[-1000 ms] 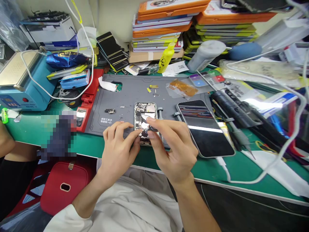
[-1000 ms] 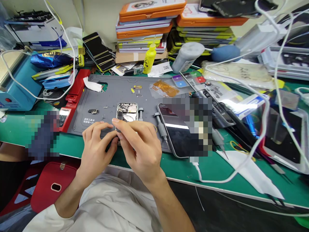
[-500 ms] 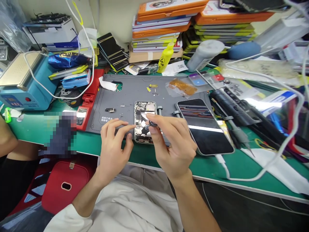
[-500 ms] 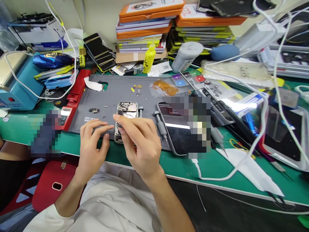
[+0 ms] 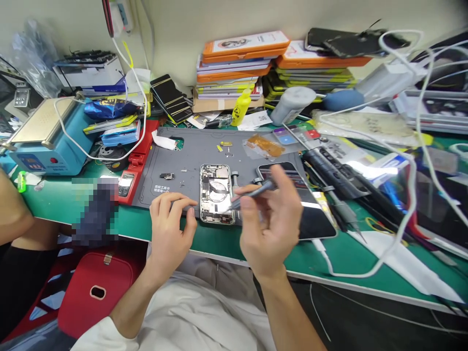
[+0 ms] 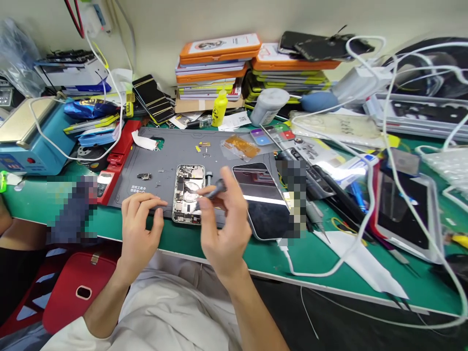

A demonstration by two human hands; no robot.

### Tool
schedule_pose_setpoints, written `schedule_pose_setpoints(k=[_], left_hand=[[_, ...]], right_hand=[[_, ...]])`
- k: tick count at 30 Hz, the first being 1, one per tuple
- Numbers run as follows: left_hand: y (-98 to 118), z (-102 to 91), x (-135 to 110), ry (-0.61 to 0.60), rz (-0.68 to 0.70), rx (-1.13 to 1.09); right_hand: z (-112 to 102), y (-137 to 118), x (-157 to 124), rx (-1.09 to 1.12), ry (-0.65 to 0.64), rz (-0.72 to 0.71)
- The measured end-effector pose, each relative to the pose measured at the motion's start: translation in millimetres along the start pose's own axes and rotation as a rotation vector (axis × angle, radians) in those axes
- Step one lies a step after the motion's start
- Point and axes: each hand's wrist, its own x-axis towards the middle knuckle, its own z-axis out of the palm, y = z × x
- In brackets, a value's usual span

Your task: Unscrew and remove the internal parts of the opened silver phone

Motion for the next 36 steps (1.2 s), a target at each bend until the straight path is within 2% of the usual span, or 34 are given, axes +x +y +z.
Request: schedule_pose_setpoints(k=[2,3,6,9,14,17,21,25,29,33,36], left_hand=[[0,-0.4,0,-0.009,-0.036,-0.031],[0,-0.7,1,-0.021,-0.056,-0.054],[-3,-2.9,3,-0.048,-0.113,-0.084],[-9,-8.2,10,-0.064,-0.097,0.036],[-28,-17.8,31,-0.107,0.028,0.318],[-37,-16.8,41,-0.132,0.096,0.38],[-42,-10.8,45,-0.124,0.157,0.413],[-42,-5.4,48,-0.135,0.153,0.42],[-44,-3.3,50,-0.15,0.131,0.407],[-38,-11.3,43,-0.202,0.09,0.28],[-26,-20.1,34,-0.3,0.038,0.107]], right_hand=[[-10,3,9,-0.069,0.089,0.071],[-16,5,14,-0.136,0.09,0.094],[-29,15,25,-0.378,-0.087,0.141],[-31,26,26,-0.59,-0.234,0.07],[-23,32,18,-0.767,-0.283,-0.045],[-21,31,17,-0.774,-0.296,-0.061],[-24,31,16,-0.663,-0.232,-0.028],[-25,29,16,-0.567,-0.175,-0.015],[-19,25,18,-0.663,-0.225,-0.072],[-15,24,19,-0.729,-0.269,-0.085],[-15,26,18,-0.641,-0.274,-0.031]])
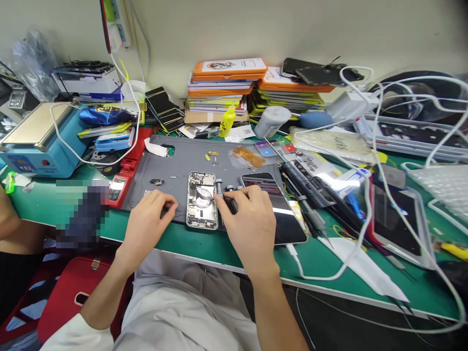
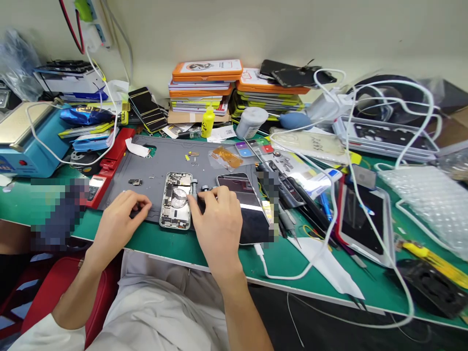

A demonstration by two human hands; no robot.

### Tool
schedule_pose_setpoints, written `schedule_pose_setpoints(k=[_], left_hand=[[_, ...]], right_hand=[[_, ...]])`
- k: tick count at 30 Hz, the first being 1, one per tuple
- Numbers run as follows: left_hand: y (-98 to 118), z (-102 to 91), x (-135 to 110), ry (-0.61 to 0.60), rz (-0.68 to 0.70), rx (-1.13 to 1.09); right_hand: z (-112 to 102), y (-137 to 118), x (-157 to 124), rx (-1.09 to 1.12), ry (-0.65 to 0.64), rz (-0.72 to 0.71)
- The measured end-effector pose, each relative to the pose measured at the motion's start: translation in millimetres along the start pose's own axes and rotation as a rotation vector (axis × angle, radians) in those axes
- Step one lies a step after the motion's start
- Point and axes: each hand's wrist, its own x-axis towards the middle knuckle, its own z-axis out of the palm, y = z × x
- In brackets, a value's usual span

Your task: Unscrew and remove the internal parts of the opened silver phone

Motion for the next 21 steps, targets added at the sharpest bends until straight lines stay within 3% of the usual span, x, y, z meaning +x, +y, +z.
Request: schedule_pose_setpoints(k=[3,10,21], left_hand=[[13,-2.2,-7,-0.072,0.029,-0.083],[21,5.1,-5,-0.079,0.12,0.042],[27,4.2,-2,-0.085,0.08,0.06]], right_hand=[[-1,0,-3,0.137,-0.032,0.039],[-7,0,-7,0.295,0.042,0.065],[-14,-1,-5,0.358,0.079,0.05]])
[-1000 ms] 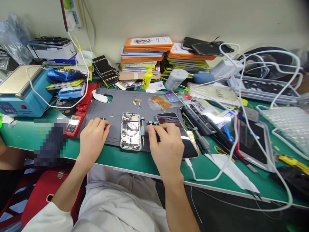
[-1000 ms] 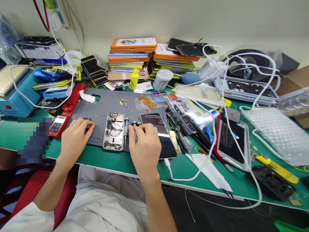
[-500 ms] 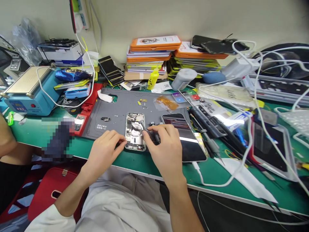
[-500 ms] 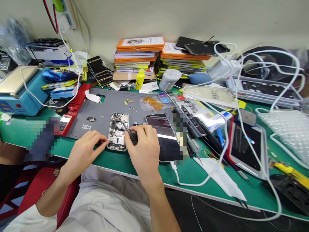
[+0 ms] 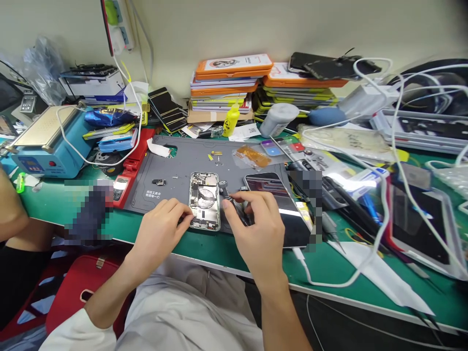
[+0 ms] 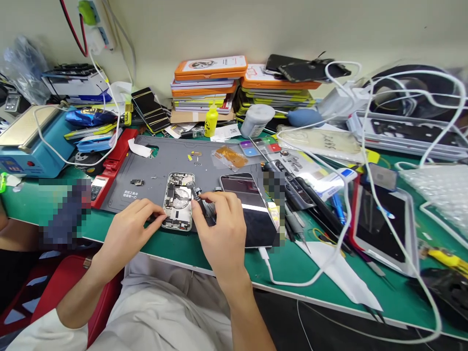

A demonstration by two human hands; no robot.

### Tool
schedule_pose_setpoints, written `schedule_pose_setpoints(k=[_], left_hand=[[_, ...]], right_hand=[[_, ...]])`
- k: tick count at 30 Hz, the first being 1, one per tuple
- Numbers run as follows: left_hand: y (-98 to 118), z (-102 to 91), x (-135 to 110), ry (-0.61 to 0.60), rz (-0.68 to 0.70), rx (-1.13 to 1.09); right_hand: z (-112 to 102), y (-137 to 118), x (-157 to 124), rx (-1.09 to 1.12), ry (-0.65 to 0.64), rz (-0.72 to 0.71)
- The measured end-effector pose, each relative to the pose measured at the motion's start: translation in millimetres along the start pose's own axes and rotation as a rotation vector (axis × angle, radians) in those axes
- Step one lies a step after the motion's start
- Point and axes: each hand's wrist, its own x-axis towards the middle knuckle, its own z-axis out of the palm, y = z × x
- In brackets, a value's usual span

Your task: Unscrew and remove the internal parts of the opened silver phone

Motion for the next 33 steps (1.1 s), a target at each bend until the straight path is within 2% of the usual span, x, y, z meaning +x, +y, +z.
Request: schedule_pose_setpoints(k=[7,12,15,19,24,28,29,31,33], left_hand=[[-5,1.5,-2,0.008,0.001,-0.075],[-10,4.7,-4,0.019,-0.031,-0.182],[-13,7.5,-5,0.049,-0.135,-0.301],[-16,8.4,-5,0.038,-0.314,-0.506],[-15,5.2,-7,0.016,-0.399,-0.626],[-14,3.9,-10,0.023,-0.417,-0.665],[-14,3.8,-10,0.022,-0.418,-0.67],[-13,3.8,-10,0.019,-0.421,-0.673],[-13,3.9,-10,0.02,-0.422,-0.667]], right_hand=[[-1,0,0,0.012,0.027,-0.02],[-4,-5,0,0.038,0.114,-0.02],[-4,-7,0,0.068,0.17,-0.079],[-2,-6,0,0.079,0.152,-0.099],[0,-2,-4,0.115,0.135,-0.064],[0,2,-5,0.17,0.255,0.111],[0,2,-4,0.161,0.254,0.158],[0,1,-2,0.079,0.17,0.199],[2,-3,0,-0.101,0.043,0.141]])
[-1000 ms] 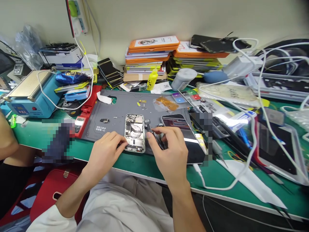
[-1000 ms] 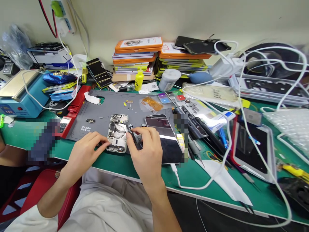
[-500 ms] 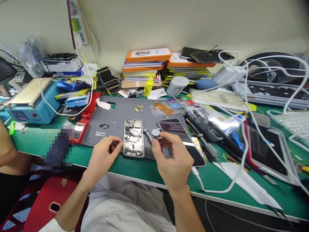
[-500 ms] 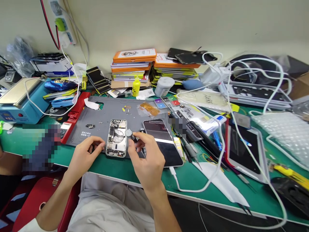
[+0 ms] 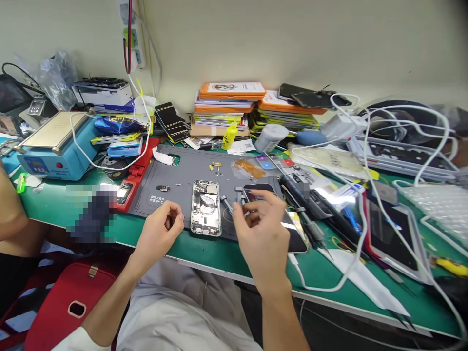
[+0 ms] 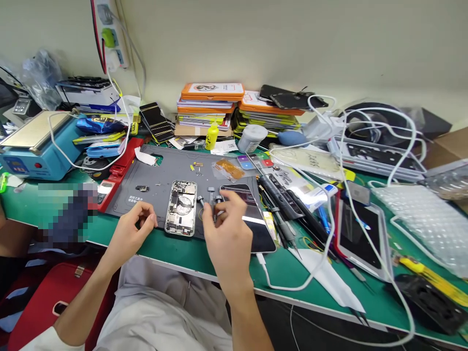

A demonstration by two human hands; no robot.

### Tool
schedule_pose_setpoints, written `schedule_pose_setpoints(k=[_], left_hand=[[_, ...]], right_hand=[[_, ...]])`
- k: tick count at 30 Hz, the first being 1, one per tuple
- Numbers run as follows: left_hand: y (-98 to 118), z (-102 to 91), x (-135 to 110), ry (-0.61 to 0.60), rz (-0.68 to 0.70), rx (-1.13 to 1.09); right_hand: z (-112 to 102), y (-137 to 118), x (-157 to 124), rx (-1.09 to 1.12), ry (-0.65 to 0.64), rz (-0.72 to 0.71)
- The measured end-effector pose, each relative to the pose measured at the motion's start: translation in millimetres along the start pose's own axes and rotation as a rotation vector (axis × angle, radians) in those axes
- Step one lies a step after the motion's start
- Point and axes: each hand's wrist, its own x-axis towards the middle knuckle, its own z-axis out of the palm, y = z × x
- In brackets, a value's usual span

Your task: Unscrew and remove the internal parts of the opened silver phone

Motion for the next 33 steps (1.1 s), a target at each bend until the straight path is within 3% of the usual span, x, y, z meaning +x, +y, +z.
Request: schedule_pose_setpoints(k=[5,13,16,19,21,24,27,30,33], left_hand=[[0,-0.2,0,0.004,0.014,0.004],[1,-1.5,1,0.002,0.038,0.006],[0,-1.2,1,0.005,0.041,0.005],[-1,-0.8,1,0.008,0.056,0.001],[-2,-0.7,1,0.012,0.07,-0.003],[-4,-0.8,1,0.014,0.08,-0.013],[-5,-0.1,0,0.018,0.073,-0.036],[-6,2.1,-3,0.1,0.063,-0.064],[-11,2.2,-5,0.235,0.083,-0.023]], right_hand=[[8,-9,1,-0.374,-0.137,-0.276],[-2,3,8,-0.301,-0.189,-0.375],[-10,9,11,-0.316,-0.123,-0.316],[-16,13,15,-0.488,-0.057,-0.107],[-18,13,19,-0.587,-0.142,0.0],[-15,10,24,-0.648,-0.312,0.048],[-10,7,29,-0.665,-0.347,0.034],[-10,6,34,-0.624,-0.311,0.024],[-14,4,35,-0.506,-0.146,0.075]])
